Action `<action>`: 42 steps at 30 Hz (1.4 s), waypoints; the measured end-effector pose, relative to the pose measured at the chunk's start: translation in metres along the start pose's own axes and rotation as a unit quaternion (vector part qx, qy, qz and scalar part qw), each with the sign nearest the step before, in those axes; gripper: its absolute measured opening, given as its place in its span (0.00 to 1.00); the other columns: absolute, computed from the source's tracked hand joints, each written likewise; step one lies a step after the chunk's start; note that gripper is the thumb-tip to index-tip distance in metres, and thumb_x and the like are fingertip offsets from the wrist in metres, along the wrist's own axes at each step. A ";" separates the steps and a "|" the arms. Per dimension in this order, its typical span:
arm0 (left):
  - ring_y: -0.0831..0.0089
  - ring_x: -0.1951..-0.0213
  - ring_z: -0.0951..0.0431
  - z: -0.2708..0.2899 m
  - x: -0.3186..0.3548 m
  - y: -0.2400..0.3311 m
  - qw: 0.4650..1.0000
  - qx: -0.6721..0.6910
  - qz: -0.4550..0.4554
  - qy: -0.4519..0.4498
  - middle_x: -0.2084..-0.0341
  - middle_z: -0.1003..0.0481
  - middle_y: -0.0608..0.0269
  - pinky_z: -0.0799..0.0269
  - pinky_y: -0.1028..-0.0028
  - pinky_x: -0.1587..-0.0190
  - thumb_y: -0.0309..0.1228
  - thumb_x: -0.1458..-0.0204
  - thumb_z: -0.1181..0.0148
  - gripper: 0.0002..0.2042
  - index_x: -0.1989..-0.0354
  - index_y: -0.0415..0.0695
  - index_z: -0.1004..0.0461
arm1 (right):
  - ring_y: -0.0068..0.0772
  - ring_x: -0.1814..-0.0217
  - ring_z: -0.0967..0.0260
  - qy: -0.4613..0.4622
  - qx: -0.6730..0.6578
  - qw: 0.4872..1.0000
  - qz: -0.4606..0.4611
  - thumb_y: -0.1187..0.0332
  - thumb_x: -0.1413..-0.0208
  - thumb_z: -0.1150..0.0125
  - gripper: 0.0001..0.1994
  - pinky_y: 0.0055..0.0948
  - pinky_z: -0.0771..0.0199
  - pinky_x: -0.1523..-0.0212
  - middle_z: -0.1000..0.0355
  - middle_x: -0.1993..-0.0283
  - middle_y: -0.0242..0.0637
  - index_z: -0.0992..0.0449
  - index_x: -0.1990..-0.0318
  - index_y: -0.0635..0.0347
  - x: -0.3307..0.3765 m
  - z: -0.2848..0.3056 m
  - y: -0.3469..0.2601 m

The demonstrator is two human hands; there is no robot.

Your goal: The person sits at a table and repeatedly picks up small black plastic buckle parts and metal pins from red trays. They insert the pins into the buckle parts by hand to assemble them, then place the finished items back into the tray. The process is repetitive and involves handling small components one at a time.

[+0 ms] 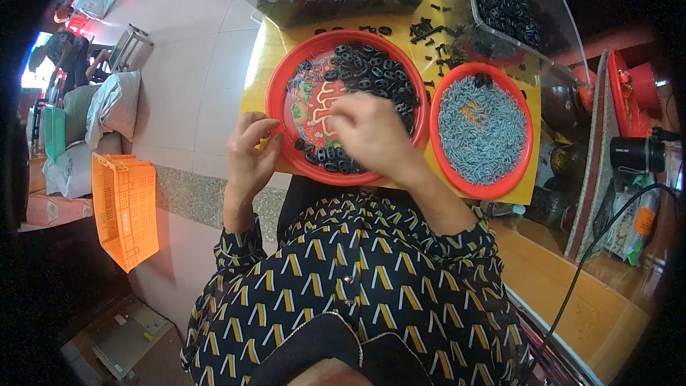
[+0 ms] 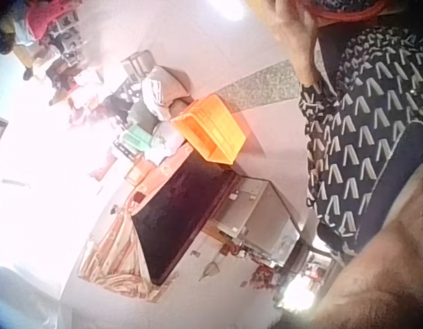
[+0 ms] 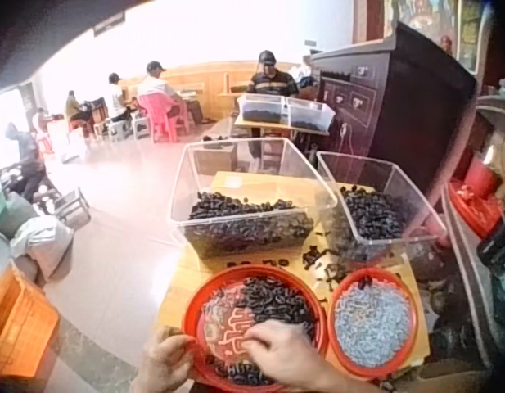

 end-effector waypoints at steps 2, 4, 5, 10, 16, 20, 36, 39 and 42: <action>0.75 0.75 0.32 0.000 0.000 -0.004 1.000 0.015 0.017 -0.002 0.75 0.32 0.60 0.36 0.79 0.73 0.16 0.64 0.44 0.09 0.71 0.35 0.29 | 0.41 0.73 0.33 -0.020 0.060 0.995 0.075 0.74 0.59 0.44 0.04 0.31 0.34 0.71 0.33 0.76 0.44 0.28 0.74 0.64 0.004 -0.023 -0.004; 0.76 0.75 0.32 -0.001 0.000 -0.011 0.998 0.044 0.042 -0.008 0.74 0.32 0.60 0.36 0.79 0.73 0.16 0.64 0.44 0.08 0.71 0.35 0.29 | 0.41 0.72 0.34 -0.024 0.082 0.991 0.102 0.73 0.59 0.44 0.04 0.33 0.34 0.69 0.34 0.76 0.43 0.28 0.74 0.63 0.003 -0.037 -0.008; 0.76 0.75 0.32 -0.002 0.001 -0.014 0.997 0.056 0.049 -0.010 0.74 0.32 0.60 0.36 0.80 0.72 0.16 0.63 0.45 0.08 0.71 0.35 0.29 | 0.41 0.71 0.34 -0.026 0.093 0.989 0.116 0.73 0.59 0.43 0.04 0.34 0.34 0.69 0.34 0.75 0.42 0.28 0.73 0.63 0.002 -0.044 -0.011; 0.79 0.74 0.33 -0.002 0.006 -0.025 0.990 0.109 0.086 -0.018 0.74 0.32 0.63 0.37 0.81 0.71 0.17 0.61 0.46 0.06 0.72 0.36 0.28 | 0.48 0.62 0.35 -0.096 0.182 0.968 0.142 0.73 0.60 0.47 0.06 0.37 0.32 0.61 0.35 0.66 0.54 0.30 0.73 0.65 -0.002 -0.077 -0.015; 0.74 0.76 0.32 -0.003 0.004 -0.025 0.990 0.114 0.077 -0.011 0.76 0.31 0.59 0.36 0.78 0.73 0.17 0.63 0.46 0.07 0.72 0.36 0.28 | 0.48 0.63 0.37 -0.093 0.259 0.955 0.114 0.75 0.60 0.47 0.05 0.38 0.36 0.60 0.35 0.67 0.47 0.32 0.72 0.62 -0.006 -0.090 -0.008; 0.71 0.74 0.30 -0.002 0.002 -0.018 0.992 0.096 0.077 -0.019 0.76 0.31 0.58 0.35 0.75 0.73 0.17 0.63 0.45 0.07 0.73 0.36 0.28 | 0.48 0.65 0.36 -0.067 0.203 0.971 0.104 0.75 0.59 0.49 0.07 0.38 0.33 0.64 0.35 0.69 0.50 0.32 0.70 0.64 -0.015 -0.065 -0.008; 0.61 0.72 0.31 -0.048 -0.032 0.018 0.967 -0.151 -0.156 -0.135 0.78 0.32 0.57 0.34 0.68 0.68 0.23 0.66 0.46 0.06 0.76 0.39 0.28 | 0.22 0.72 0.36 -0.017 -0.154 0.979 -0.128 0.76 0.54 0.47 0.05 0.23 0.35 0.72 0.32 0.74 0.37 0.33 0.69 0.66 0.029 0.004 0.033; 0.61 0.71 0.30 -0.063 -0.035 0.013 0.947 -0.211 -0.161 -0.181 0.78 0.31 0.57 0.34 0.68 0.68 0.25 0.66 0.46 0.05 0.77 0.39 0.29 | 0.21 0.72 0.36 -0.035 -0.170 0.978 -0.114 0.76 0.53 0.47 0.05 0.23 0.35 0.71 0.32 0.74 0.37 0.33 0.68 0.66 0.032 0.004 0.024; 0.61 0.71 0.30 -0.069 -0.037 0.015 0.930 -0.261 -0.171 -0.194 0.77 0.32 0.56 0.34 0.68 0.67 0.25 0.66 0.45 0.05 0.78 0.38 0.31 | 0.16 0.73 0.40 -0.053 -0.184 0.975 -0.117 0.78 0.51 0.49 0.04 0.17 0.37 0.72 0.35 0.74 0.29 0.33 0.67 0.65 0.034 0.004 0.020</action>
Point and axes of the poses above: each hand's wrist, its own x-axis away from the middle knuckle, its own z-axis out of the back of the hand, y = z × x, the point moved 7 cm from there along -x, towards the middle knuckle
